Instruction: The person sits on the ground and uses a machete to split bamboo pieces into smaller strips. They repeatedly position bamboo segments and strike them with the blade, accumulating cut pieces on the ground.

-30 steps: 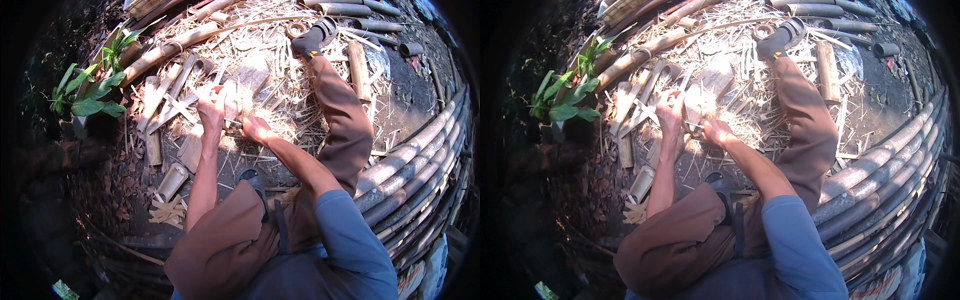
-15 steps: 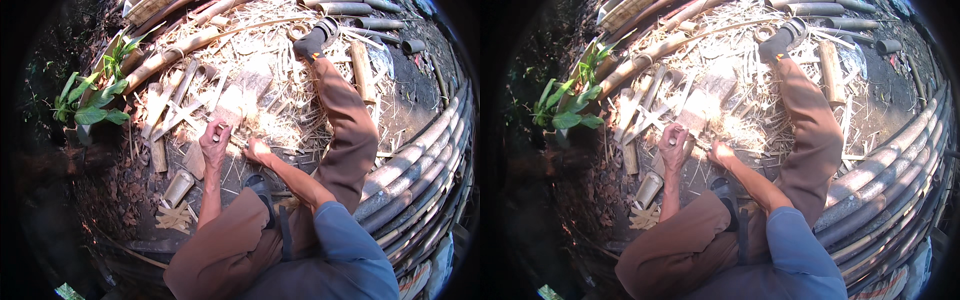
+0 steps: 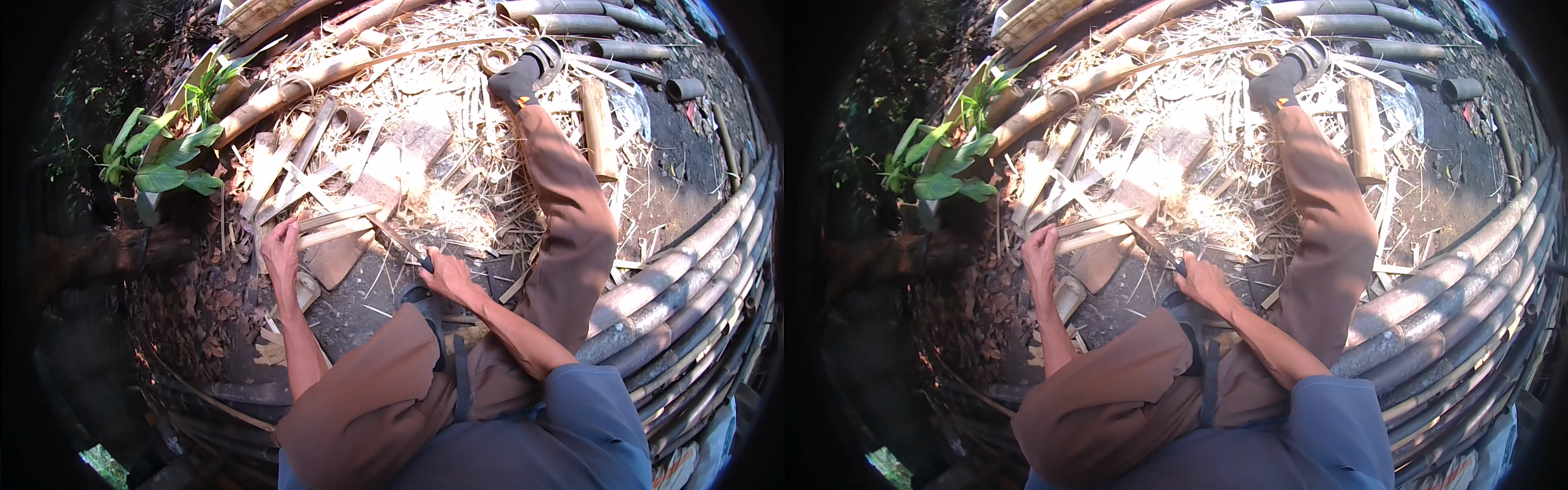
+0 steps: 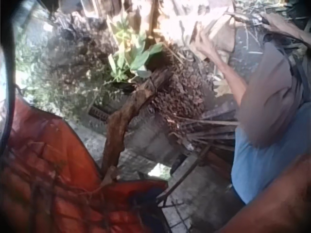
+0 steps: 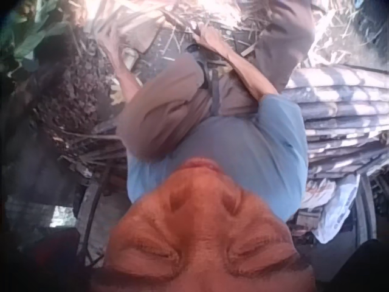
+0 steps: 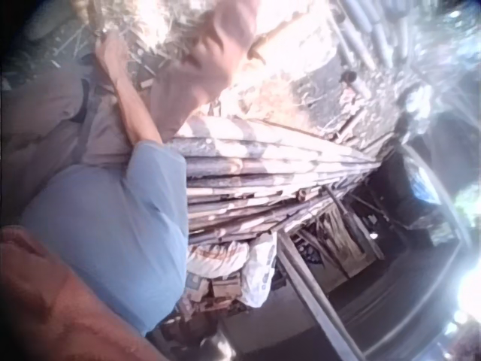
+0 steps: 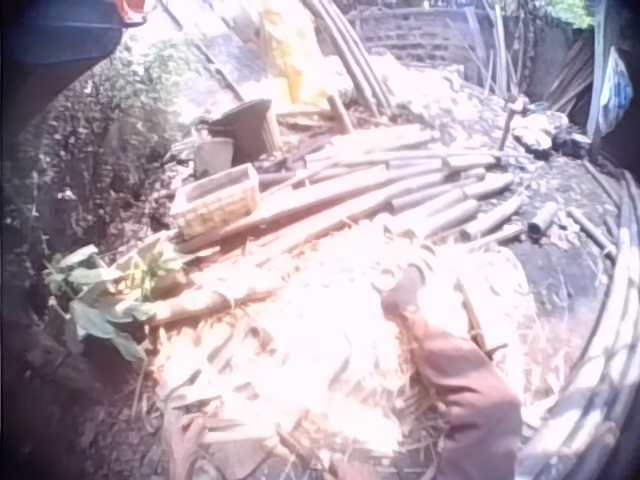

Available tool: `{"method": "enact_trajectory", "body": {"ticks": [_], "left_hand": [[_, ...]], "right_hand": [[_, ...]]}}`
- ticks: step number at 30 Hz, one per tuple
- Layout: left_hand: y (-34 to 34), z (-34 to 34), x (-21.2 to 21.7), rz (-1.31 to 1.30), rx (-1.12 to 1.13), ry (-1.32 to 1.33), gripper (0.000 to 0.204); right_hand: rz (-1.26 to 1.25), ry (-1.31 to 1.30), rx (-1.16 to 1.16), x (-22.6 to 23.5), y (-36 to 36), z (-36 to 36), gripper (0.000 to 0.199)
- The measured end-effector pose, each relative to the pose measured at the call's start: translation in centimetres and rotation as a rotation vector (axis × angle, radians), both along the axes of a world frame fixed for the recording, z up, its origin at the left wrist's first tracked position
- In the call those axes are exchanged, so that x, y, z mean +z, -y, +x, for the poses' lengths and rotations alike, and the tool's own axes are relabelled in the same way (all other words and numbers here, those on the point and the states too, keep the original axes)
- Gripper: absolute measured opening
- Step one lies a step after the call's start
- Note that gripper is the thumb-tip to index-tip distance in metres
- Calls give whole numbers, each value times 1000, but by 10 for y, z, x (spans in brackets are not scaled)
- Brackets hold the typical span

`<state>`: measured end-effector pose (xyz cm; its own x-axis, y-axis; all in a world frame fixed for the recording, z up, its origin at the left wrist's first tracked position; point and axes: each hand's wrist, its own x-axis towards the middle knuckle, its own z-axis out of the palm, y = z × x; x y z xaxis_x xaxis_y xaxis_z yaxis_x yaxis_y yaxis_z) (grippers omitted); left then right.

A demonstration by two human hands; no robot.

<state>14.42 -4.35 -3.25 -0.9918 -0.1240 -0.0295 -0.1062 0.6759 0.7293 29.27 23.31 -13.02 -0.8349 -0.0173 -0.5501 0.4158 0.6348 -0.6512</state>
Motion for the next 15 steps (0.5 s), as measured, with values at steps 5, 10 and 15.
{"method": "enact_trajectory", "body": {"ticks": [5, 10, 15], "left_hand": [[-8, 1, -6, -80, 72, -64, 26], [-55, 11, -1, 315, 181, 15, 20], [-63, 10, -28, 221, 95, -38, 19]], "right_hand": [[-174, 22, -132, 29, -15, 48, 39], [-227, -134, -281, 26, -11, 48, 40], [-199, -170, -214, 26, -4, 22, 43]]}}
